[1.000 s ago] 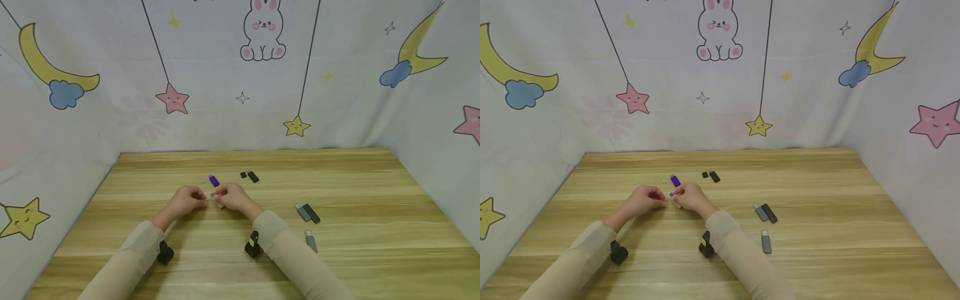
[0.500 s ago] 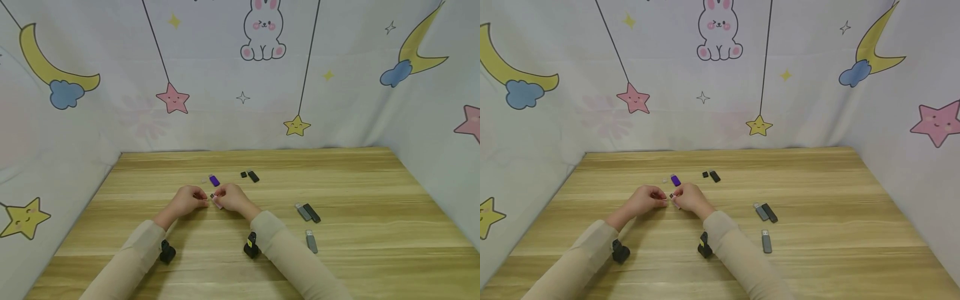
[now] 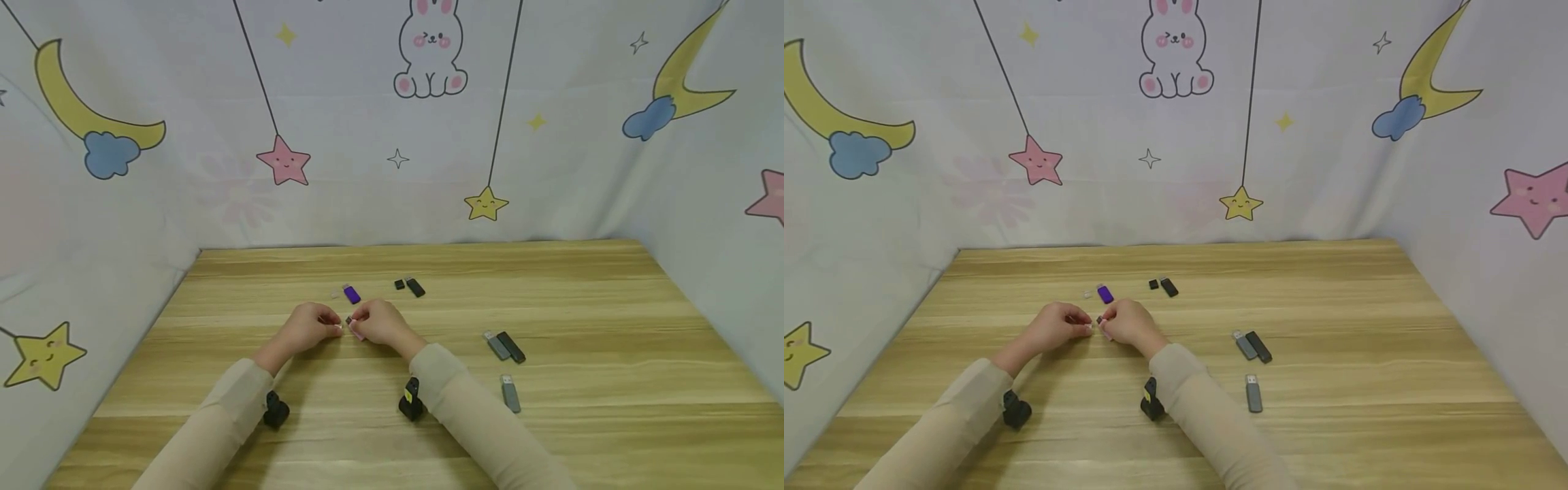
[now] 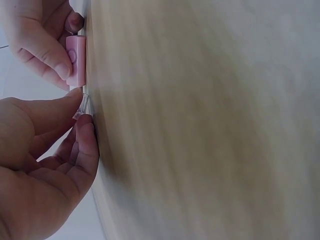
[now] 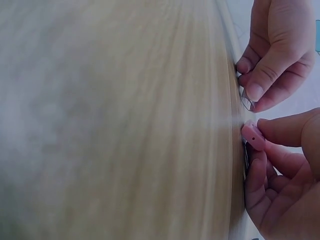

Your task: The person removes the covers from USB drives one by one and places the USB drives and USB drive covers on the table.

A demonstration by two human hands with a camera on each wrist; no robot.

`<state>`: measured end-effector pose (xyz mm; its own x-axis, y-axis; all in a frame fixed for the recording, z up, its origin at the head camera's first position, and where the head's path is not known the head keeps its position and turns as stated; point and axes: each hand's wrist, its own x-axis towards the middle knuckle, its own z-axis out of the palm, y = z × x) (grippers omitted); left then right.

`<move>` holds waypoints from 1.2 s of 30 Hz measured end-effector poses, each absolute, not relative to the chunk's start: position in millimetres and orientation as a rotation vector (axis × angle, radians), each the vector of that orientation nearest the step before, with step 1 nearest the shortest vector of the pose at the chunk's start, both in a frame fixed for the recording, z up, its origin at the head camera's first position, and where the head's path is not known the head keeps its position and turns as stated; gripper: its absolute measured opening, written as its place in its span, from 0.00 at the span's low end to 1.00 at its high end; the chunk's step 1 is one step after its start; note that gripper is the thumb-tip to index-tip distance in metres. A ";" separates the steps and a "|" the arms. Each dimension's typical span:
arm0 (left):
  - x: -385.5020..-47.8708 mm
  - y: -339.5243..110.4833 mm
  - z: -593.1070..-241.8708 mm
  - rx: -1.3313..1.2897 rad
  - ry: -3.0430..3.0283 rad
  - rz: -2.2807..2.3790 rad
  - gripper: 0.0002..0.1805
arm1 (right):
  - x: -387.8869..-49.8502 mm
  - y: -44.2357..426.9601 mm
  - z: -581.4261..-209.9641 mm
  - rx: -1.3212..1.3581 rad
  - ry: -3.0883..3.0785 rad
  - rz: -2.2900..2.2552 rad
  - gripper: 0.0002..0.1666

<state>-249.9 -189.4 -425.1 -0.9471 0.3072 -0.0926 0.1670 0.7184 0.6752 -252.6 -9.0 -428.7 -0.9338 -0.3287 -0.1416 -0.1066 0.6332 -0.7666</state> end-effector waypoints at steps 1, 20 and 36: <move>-249.9 -189.1 -424.8 0.372 2.724 1.040 0.09 | -252.8 -9.1 -428.6 -0.350 2.587 -1.189 0.09; -249.1 -188.5 -423.4 0.390 2.731 0.987 0.11 | -253.0 -9.3 -429.4 -0.340 2.640 -1.135 0.09; -249.4 -190.3 -424.0 0.399 2.734 0.971 0.12 | -252.9 -8.9 -429.4 -0.366 2.655 -1.111 0.13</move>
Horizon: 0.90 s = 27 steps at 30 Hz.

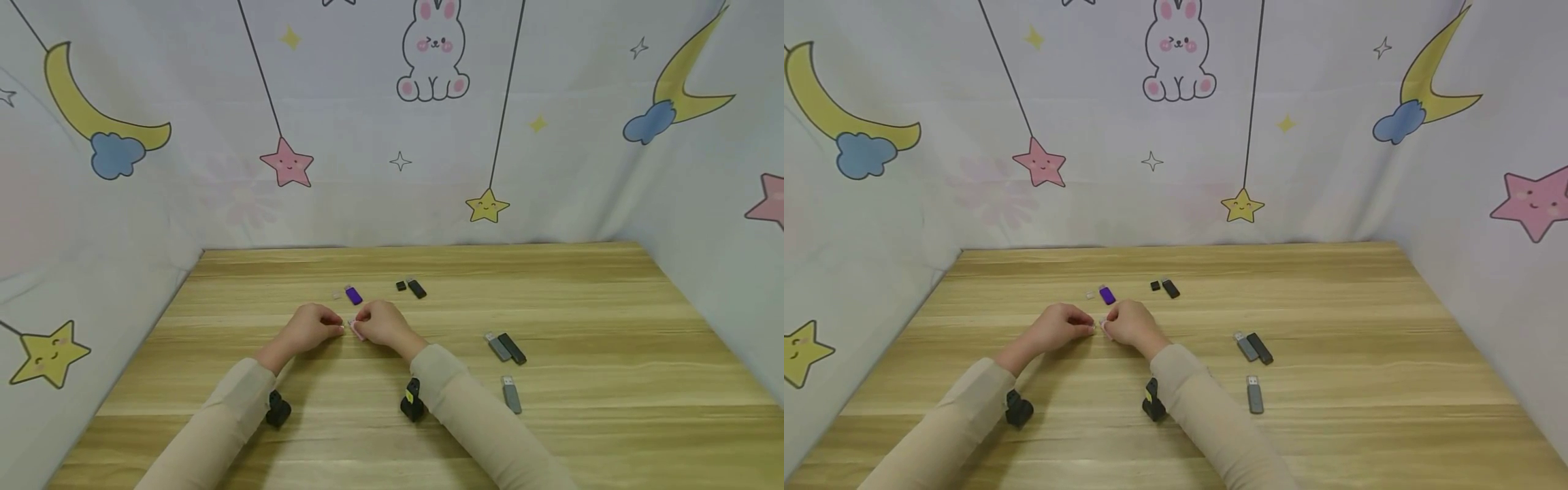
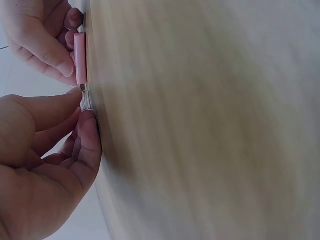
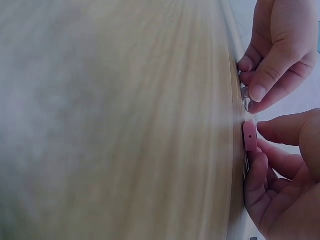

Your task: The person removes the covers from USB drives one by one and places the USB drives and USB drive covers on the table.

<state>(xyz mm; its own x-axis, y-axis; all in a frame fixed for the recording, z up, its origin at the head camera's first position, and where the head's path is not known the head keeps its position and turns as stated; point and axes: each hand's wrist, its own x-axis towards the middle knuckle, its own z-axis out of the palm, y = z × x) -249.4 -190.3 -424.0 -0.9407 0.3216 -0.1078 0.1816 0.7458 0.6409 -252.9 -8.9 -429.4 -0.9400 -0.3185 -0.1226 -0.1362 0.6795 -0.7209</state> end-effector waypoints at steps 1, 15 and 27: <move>-249.4 -190.5 -424.2 0.400 2.734 0.971 0.12 | -253.1 -8.6 -429.9 -0.373 2.651 -1.120 0.13; -246.9 -190.8 -416.0 0.313 2.694 1.047 0.20 | -250.4 10.7 -420.9 -0.435 2.597 -1.123 0.19; -233.6 -172.1 -391.5 0.383 2.657 1.186 0.23 | -227.8 66.8 -398.9 -0.504 2.676 -1.107 0.19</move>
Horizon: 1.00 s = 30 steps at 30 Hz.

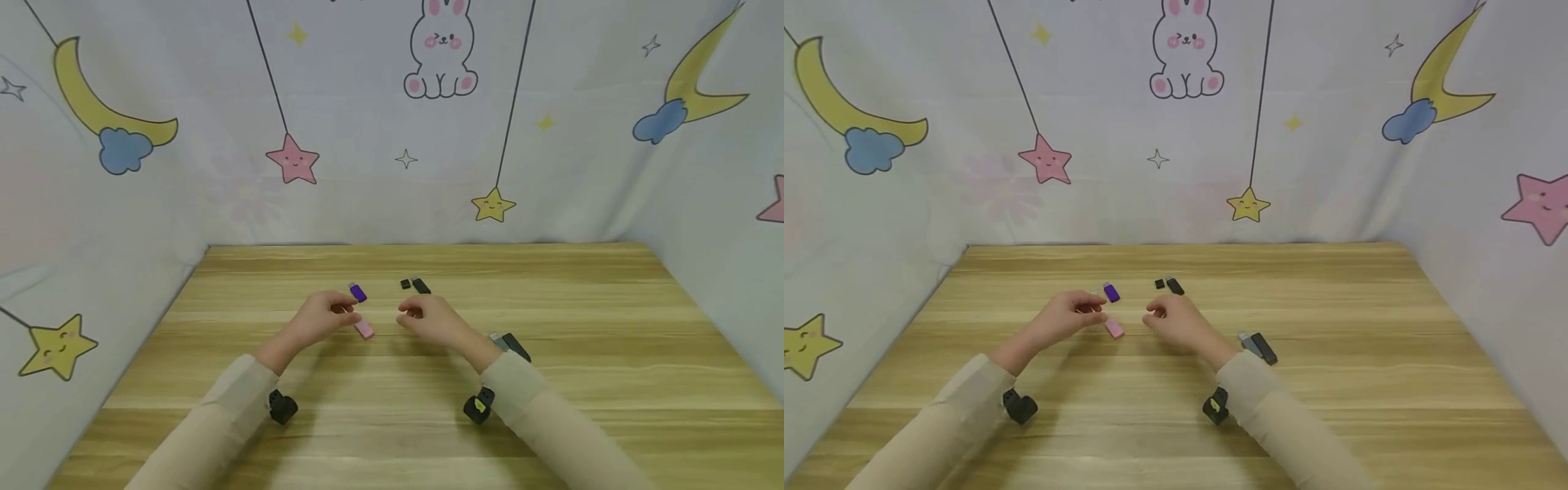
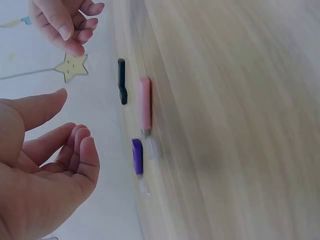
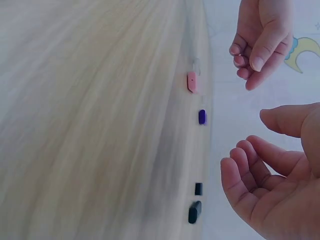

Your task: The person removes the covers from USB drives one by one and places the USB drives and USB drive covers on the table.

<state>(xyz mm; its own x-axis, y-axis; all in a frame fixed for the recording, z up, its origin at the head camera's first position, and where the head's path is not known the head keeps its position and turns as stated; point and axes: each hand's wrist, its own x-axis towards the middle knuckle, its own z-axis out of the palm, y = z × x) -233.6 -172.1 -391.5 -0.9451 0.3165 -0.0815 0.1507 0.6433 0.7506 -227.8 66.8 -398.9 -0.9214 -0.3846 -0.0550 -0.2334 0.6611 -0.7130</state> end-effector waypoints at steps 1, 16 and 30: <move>-231.6 -169.6 -389.8 0.404 2.649 1.194 0.22 | -225.0 72.8 -397.5 -0.517 2.691 -1.105 0.19; -210.0 -126.4 -371.7 0.711 2.533 1.332 0.19 | -178.7 147.1 -380.9 -0.651 2.802 -1.184 0.17; -197.6 -75.5 -375.8 0.947 2.402 1.341 0.17 | -141.7 185.7 -385.0 -0.598 2.846 -1.259 0.16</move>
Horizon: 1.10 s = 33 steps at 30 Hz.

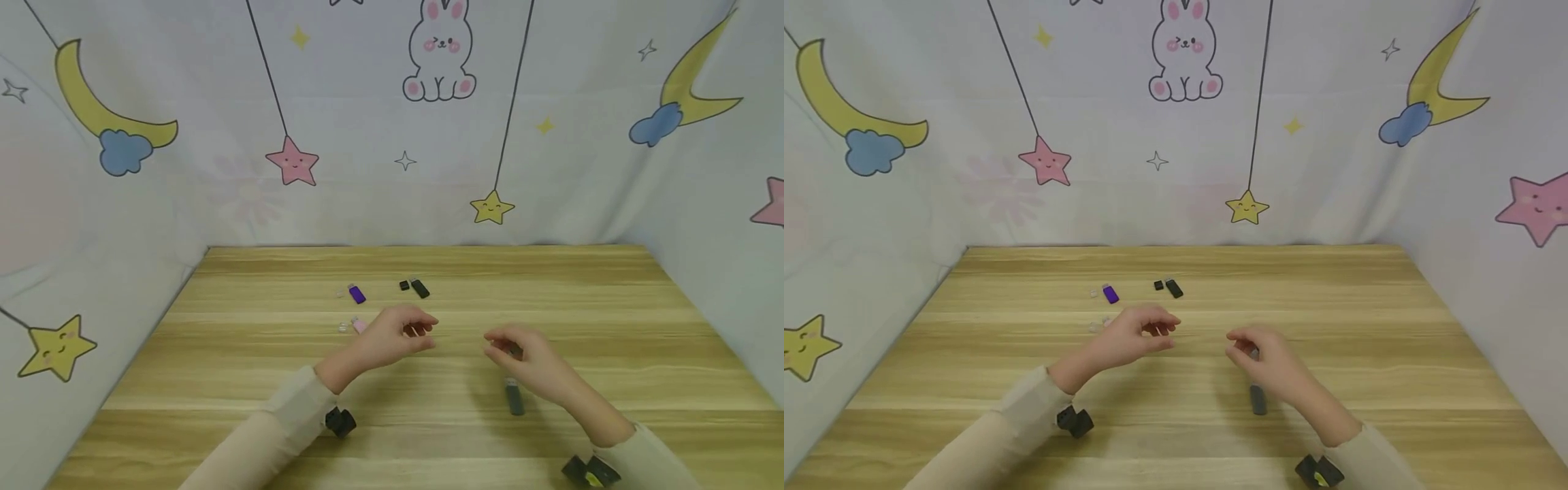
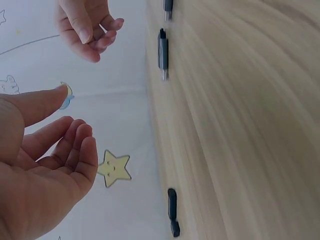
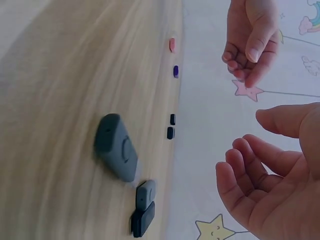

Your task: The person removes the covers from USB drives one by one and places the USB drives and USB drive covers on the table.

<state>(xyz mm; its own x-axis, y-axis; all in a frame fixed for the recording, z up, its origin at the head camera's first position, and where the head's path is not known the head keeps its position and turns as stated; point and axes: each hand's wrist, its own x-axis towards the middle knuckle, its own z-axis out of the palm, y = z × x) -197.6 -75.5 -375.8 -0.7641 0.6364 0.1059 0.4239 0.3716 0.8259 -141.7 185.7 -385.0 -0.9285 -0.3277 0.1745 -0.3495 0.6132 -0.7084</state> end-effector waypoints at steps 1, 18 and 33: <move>-196.7 -72.0 -377.0 0.960 2.395 1.338 0.17 | -139.3 187.6 -385.9 0.580 -2.798 1.226 0.16; -185.2 -11.8 -400.7 1.170 2.293 1.177 0.16 | -110.7 213.2 -399.7 0.447 -2.882 1.172 0.16; -193.7 16.0 -415.1 1.269 2.326 0.984 0.16 | -106.9 218.3 -410.2 0.397 -2.997 1.167 0.22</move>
<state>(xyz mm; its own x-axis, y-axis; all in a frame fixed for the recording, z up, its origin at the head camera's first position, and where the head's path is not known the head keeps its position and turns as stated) -193.7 16.0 -415.1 -0.5577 0.8286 0.0497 0.6128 0.3706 0.6980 -106.9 218.3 -410.2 -0.9651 -0.2619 -0.0036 -0.1906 0.7115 -0.6763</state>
